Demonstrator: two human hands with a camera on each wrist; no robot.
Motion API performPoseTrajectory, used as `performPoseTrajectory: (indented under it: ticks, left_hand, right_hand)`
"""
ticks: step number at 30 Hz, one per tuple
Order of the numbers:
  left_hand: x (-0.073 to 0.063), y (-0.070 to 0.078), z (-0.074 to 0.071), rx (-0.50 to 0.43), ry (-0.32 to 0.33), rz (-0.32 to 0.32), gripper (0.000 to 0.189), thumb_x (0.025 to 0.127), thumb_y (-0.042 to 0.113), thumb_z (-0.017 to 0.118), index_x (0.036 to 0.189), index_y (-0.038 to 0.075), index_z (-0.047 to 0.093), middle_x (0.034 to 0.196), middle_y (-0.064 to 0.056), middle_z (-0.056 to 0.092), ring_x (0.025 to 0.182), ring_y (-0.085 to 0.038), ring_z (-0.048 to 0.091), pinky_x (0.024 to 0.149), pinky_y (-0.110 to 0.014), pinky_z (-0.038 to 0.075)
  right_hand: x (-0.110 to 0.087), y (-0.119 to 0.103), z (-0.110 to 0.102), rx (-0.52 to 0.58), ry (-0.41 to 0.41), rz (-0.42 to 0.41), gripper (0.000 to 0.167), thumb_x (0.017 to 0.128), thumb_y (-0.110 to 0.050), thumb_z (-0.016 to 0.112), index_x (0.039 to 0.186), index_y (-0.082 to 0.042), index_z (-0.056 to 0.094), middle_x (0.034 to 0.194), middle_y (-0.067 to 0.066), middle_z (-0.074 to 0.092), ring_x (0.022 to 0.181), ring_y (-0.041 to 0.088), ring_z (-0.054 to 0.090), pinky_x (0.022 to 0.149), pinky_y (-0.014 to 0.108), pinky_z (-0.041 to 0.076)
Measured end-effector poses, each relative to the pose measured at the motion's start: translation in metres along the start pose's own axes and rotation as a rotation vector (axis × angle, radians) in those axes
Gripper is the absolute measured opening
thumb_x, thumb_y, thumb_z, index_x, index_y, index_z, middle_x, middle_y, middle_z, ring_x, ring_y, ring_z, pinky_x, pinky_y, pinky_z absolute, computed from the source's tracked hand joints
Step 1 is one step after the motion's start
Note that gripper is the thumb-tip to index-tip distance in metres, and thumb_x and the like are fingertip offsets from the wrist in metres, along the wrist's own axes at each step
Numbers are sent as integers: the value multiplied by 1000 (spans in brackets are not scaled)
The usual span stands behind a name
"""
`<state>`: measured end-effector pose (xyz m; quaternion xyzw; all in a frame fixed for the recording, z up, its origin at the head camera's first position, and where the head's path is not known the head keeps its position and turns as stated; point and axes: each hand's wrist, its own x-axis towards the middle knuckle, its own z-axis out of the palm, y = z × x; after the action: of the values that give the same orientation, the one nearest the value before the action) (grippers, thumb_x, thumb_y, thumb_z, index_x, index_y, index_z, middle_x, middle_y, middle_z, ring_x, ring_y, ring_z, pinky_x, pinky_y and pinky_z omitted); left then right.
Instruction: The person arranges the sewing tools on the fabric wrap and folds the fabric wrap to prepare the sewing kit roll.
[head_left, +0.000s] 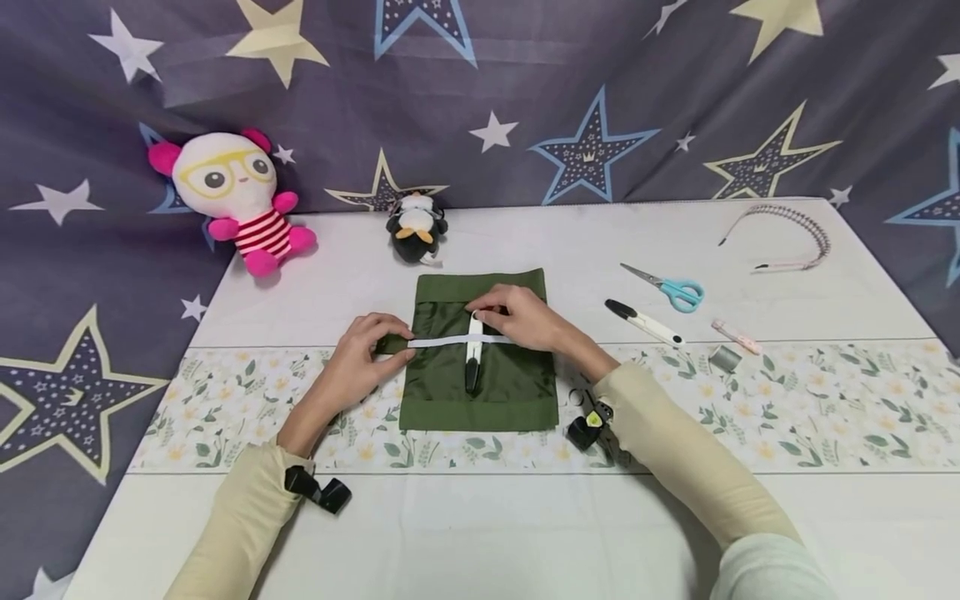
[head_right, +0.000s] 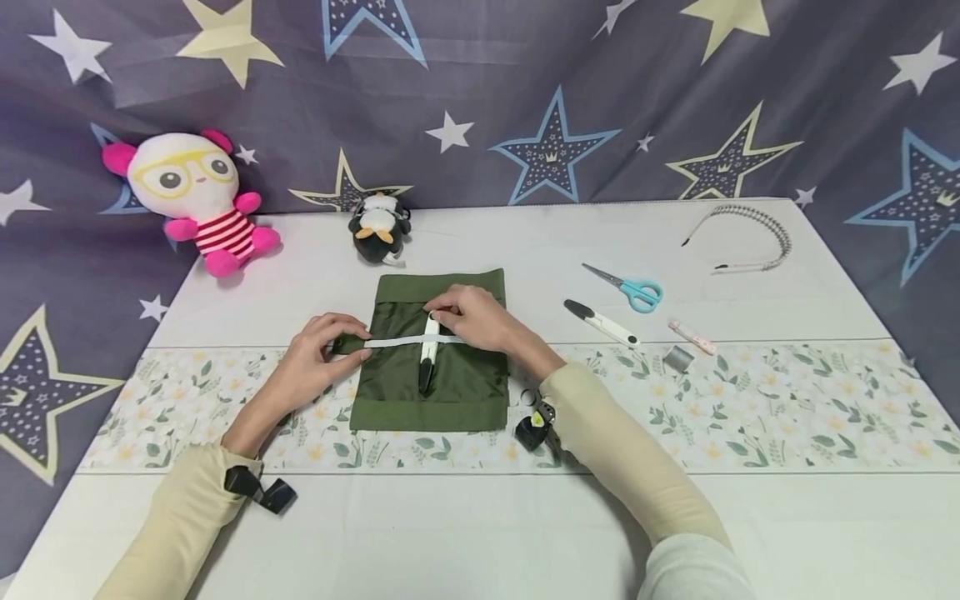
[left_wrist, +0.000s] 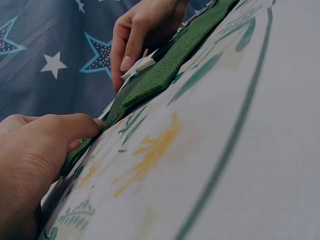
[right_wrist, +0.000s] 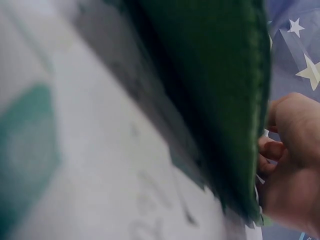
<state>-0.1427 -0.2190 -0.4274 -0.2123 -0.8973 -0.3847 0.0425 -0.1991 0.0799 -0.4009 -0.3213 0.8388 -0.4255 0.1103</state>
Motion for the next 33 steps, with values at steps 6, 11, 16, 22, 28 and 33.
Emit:
performPoseTrajectory:
  ticks: [6,11,16,22,28,33]
  left_hand:
    - [1,1,0,-3,0,-1,19,96,19,78,113,12,74,128,-9,62,122,-32,50,99,-57,41]
    - [1,1,1,0,1,2,19,96,19,78,113,12,74,128,-9,62,122,-32,50,98,-57,42]
    - [1,1,1,0,-3,-6,20,95,18,79,113,12,74,129,-9,62,121,-32,51,98,-56,41]
    - [0,1,0,0,-8,-10,20,95,18,78,114,12,74,129,-9,62,121,-32,50,99,-57,41]
    - [1,1,0,0,-4,-4,20,96,19,78,114,12,74,129,-10,62,121,-32,50,98,-57,41]
    - [0,1,1,-8,-4,-7,20,95,19,78,114,12,74,129,-9,62,122,-32,50,98,-57,41]
  right_hand:
    - [0,-1,-1,-16,-6,-12,30,108,-8,55,133,2,67,105,11,63,77,20,49,68,35,40]
    - [0,0,0,-34,-6,-18,29,108,-8,55,133,2,68,105,11,63,75,20,49,67,34,41]
    - [0,0,0,-46,-8,-27,29,108,-8,56,133,2,68,107,12,63,73,19,48,68,35,41]
    - [-1,0,0,-49,-5,-32,29,108,-9,56,132,2,68,108,12,63,73,19,48,68,35,42]
    - [-3,0,-4,-32,7,-37,28,106,-10,59,130,1,70,111,11,64,83,20,53,70,35,44]
    - [-10,-1,-12,12,33,-34,27,106,-13,62,128,0,71,110,9,65,89,20,58,73,36,49]
